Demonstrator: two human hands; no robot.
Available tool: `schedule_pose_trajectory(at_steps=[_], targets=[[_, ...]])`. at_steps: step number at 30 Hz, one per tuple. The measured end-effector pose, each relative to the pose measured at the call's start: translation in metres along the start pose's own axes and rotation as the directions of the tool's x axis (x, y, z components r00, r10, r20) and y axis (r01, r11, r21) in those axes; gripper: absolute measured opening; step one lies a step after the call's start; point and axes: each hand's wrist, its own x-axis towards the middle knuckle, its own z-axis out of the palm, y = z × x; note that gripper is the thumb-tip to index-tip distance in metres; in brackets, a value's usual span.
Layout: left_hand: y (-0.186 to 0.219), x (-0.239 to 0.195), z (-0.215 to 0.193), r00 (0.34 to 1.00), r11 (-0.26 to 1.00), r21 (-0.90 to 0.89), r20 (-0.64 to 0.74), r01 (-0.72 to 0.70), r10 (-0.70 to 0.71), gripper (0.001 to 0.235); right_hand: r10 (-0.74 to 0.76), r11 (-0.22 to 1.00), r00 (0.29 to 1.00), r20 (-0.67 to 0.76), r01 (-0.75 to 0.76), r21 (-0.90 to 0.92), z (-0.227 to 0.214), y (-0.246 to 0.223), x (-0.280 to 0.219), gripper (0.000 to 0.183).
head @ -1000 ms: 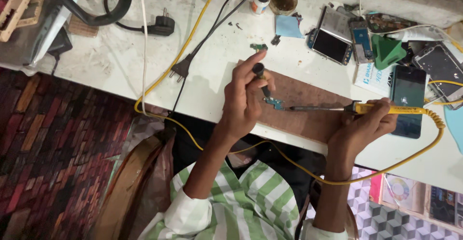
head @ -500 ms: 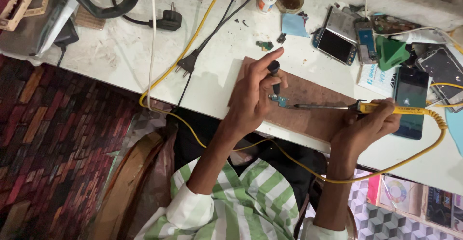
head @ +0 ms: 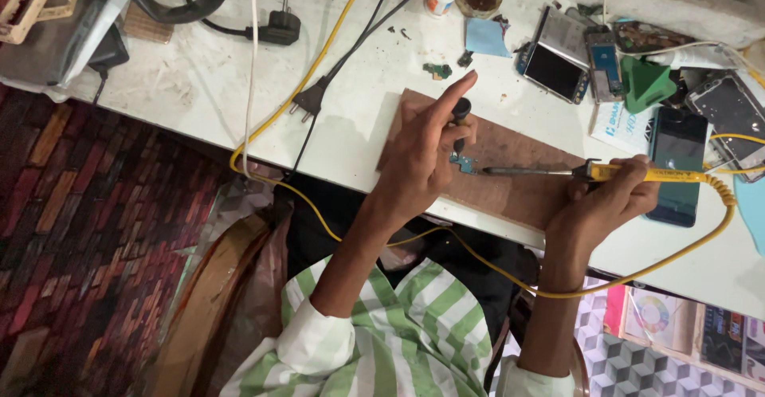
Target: The person uses a soldering iron and a small screwdriver to work on a small circuit board placed on a wooden mat. They repeatedly apply heat to specific points on the board while holding it steady with the other hand.
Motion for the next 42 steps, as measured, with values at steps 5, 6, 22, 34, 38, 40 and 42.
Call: schedule_pose_trajectory(at_steps=[5, 6, 22, 34, 38, 40, 42], targets=[[-0.0041, -0.0004, 0.0009, 0.996, 0.988, 0.119, 0.004, -0.094, 0.094, 0.067, 0.005, 0.998, 1.000, -0.007, -0.005, -0.056, 0.0042, 0.0006, 0.0012, 0.031], [-0.0051, -0.0013, 0.0017, 0.997, 0.993, 0.087, 0.013, -0.075, 0.074, 0.068, 0.025, 0.998, 0.999, -0.024, -0.026, -0.061, 0.0032, 0.0003, 0.0012, 0.030], [-0.0066, -0.0028, 0.0039, 0.996, 0.993, 0.077, 0.022, -0.089, 0.087, 0.073, 0.011, 0.997, 0.999, 0.037, -0.009, -0.079, 0.0069, -0.0064, -0.0042, 0.031], [-0.0079, -0.0017, 0.0044, 0.992, 0.988, 0.093, -0.001, -0.124, 0.125, 0.067, 0.008, 0.996, 0.999, 0.034, -0.005, -0.086, 0.0053, -0.0039, -0.0015, 0.030], [-0.0097, -0.0036, 0.0049, 0.996, 0.993, 0.081, 0.011, -0.091, 0.090, 0.070, 0.021, 0.996, 0.999, 0.037, -0.018, -0.085, 0.0069, -0.0047, 0.0000, 0.029], [-0.0100, -0.0037, 0.0055, 0.992, 0.989, 0.081, 0.005, -0.125, 0.124, 0.069, 0.021, 0.995, 0.998, 0.053, -0.016, -0.099, 0.0059, -0.0052, 0.0004, 0.029], [-0.0093, -0.0025, 0.0066, 0.996, 0.993, 0.079, 0.001, -0.092, 0.092, 0.070, 0.005, 0.993, 0.997, 0.077, 0.004, -0.117, 0.0051, -0.0047, 0.0001, 0.028]])
